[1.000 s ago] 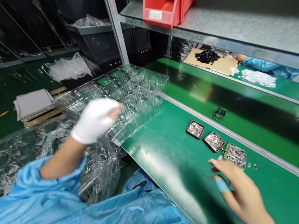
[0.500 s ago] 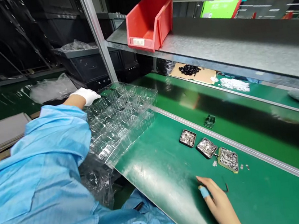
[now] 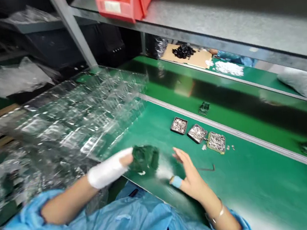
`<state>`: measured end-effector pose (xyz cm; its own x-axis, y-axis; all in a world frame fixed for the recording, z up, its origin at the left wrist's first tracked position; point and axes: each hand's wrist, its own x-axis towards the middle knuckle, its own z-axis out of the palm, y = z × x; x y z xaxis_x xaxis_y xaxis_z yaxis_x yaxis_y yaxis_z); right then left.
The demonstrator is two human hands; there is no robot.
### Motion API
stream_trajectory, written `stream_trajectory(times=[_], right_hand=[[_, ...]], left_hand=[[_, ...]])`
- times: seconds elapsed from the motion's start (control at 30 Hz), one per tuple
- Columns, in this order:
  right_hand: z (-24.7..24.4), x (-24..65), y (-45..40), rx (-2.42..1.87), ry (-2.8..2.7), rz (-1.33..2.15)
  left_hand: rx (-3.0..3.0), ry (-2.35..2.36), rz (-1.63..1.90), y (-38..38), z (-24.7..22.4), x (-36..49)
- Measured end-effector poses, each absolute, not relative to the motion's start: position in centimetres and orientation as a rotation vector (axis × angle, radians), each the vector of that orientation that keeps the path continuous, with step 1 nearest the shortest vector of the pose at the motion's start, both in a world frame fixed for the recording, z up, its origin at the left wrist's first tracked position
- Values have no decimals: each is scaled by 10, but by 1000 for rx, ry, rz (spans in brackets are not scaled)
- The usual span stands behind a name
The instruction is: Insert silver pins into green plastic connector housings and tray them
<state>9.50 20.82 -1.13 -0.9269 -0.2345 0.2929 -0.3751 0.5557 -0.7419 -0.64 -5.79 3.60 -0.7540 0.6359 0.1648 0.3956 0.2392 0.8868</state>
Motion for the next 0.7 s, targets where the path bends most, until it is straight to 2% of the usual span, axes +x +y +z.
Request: stream_trajectory(times=[0.1,0.17,0.27,0.33,0.43,0.47,0.53,0.7], right_hand=[[-7,98,199,579,-2587,1394],[-9,99,205,460,-2604,1390],[-18,96,221,281,-2737,1239],[-24,93,229,252,-2847,1077],[-30,90,236,310,-2902,975],[-31,91,238,328,-2872,1003],[-32,93,243,294,-2757,1108],[-35,95,259,32,-2595,1308]], left_hand=[[766,1679,1613,-7,-7,32],[739,1633,1579,11,-24,32],[758,2019,1489,27,-29,-2],[812,2389,1304,40,-23,-34],[1069,2756,611,73,-9,-77],[1110,2801,402,85,-5,-88],[1138,2812,197,107,-2,-104],[1172,2737,66,135,-8,-123]])
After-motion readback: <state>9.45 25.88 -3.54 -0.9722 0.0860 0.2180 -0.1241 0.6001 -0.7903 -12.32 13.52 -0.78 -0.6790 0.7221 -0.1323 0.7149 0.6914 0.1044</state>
